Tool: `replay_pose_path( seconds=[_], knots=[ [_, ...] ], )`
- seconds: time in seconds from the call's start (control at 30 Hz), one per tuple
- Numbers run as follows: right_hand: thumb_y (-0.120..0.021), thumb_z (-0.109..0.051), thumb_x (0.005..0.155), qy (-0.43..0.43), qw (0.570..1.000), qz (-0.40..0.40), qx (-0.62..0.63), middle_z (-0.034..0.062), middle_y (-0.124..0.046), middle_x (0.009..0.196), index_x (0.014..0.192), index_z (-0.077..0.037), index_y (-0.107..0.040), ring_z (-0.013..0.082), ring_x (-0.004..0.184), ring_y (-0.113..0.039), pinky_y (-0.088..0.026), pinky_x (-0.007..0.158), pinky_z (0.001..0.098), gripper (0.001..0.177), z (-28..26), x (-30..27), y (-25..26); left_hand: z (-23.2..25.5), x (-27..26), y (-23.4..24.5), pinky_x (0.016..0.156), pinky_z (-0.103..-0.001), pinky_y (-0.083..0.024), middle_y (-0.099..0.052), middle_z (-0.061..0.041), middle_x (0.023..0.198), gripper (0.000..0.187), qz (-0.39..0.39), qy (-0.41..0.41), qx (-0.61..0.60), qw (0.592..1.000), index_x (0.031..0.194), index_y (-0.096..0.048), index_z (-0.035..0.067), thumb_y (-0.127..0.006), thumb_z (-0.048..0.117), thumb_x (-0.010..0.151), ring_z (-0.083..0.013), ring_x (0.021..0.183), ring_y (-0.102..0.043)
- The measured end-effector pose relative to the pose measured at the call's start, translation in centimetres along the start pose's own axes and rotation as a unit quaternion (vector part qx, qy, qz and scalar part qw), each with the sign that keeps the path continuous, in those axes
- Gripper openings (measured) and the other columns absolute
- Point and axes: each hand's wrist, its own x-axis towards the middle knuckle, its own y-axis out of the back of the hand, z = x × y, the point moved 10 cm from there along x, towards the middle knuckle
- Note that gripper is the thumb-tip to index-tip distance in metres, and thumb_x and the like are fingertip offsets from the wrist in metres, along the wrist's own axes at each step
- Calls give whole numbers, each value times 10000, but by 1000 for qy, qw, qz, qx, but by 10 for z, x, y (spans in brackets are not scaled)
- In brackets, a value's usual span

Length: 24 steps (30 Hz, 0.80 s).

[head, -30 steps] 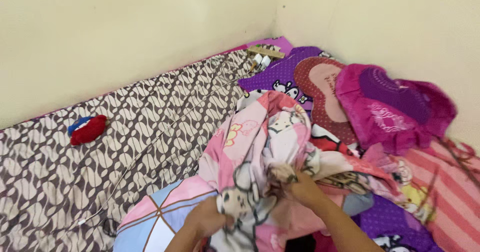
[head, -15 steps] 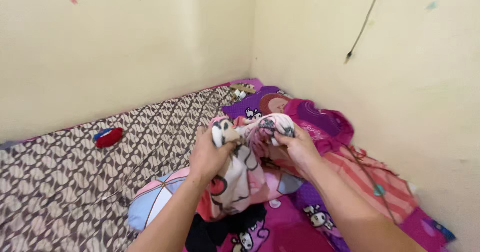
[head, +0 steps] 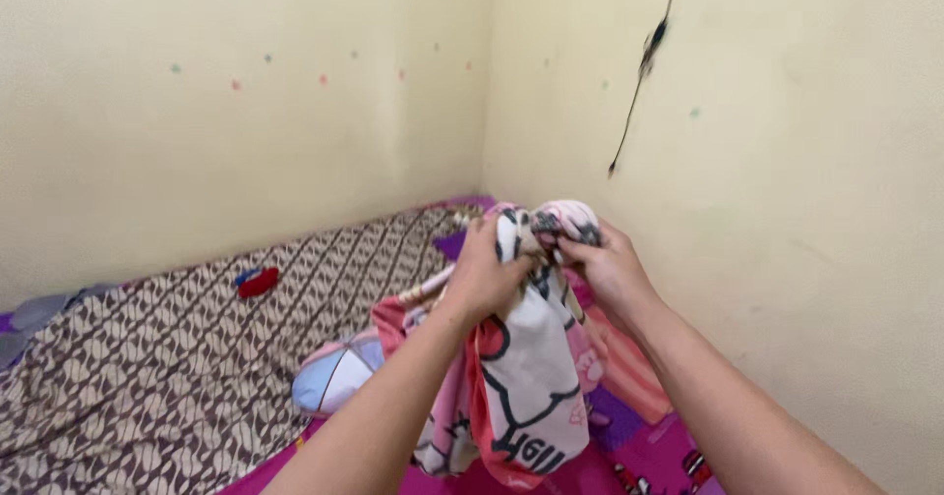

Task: The person tidies a bedroom by folding and stacking various textiles and removing items from the bed. They fold a pink towel, a striped towel, a quilt, and a pillowcase, then place them aside. They also remove a power strip, a bottle, and a small red toy from the bed, and finally remove the bedsheet.

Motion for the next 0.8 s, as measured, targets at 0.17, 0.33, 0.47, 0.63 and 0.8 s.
replay_pose_path(
  seconds=[0.17,0.33,0.47,0.63,0.8],
  knots=[
    [-633,6,982,40,996,46,-58,58,-770,1126,1268,-21,-721,147,965,-712,-574,853,314,301,-110,-68,21,102,-11,7,1080,-453,-483,-561,-214,1398,796,-48,-42,19,998,1456,-537,107,-852,280,745,-420,1308,-572],
    [-625,21,969,94,986,81,-110,63,-768,1106,1241,-2,-711,152,968,-724,-595,884,319,286,-208,-155,17,187,-43,14,1124,-449,-462,-495,-250,1442,873,-76,-100,-2,992,1519,-466,76,-821,318,759,-432,1339,-552],
    [-615,37,961,128,979,107,-121,75,-763,1079,1199,11,-705,167,947,-728,-602,860,336,256,-279,-236,10,263,-77,21,1182,-462,-392,-429,-283,1475,958,-93,-166,-12,982,1532,-394,-18,-833,334,757,-457,1422,-435],
    [-617,39,965,148,967,152,-140,77,-757,1069,1181,14,-700,168,935,-713,-589,843,331,233,-366,-343,34,380,-138,15,1211,-456,-380,-424,-278,1474,1026,-154,-218,-54,962,1560,-354,-50,-822,390,761,-449,1444,-422],
    [-627,19,958,116,956,220,-158,75,-774,1076,1186,-5,-712,164,927,-724,-586,855,338,244,-440,-470,98,500,-212,-27,1172,-427,-404,-441,-218,1454,969,-324,-172,-126,922,1595,-400,93,-734,428,749,-389,1389,-478]
  ],
)
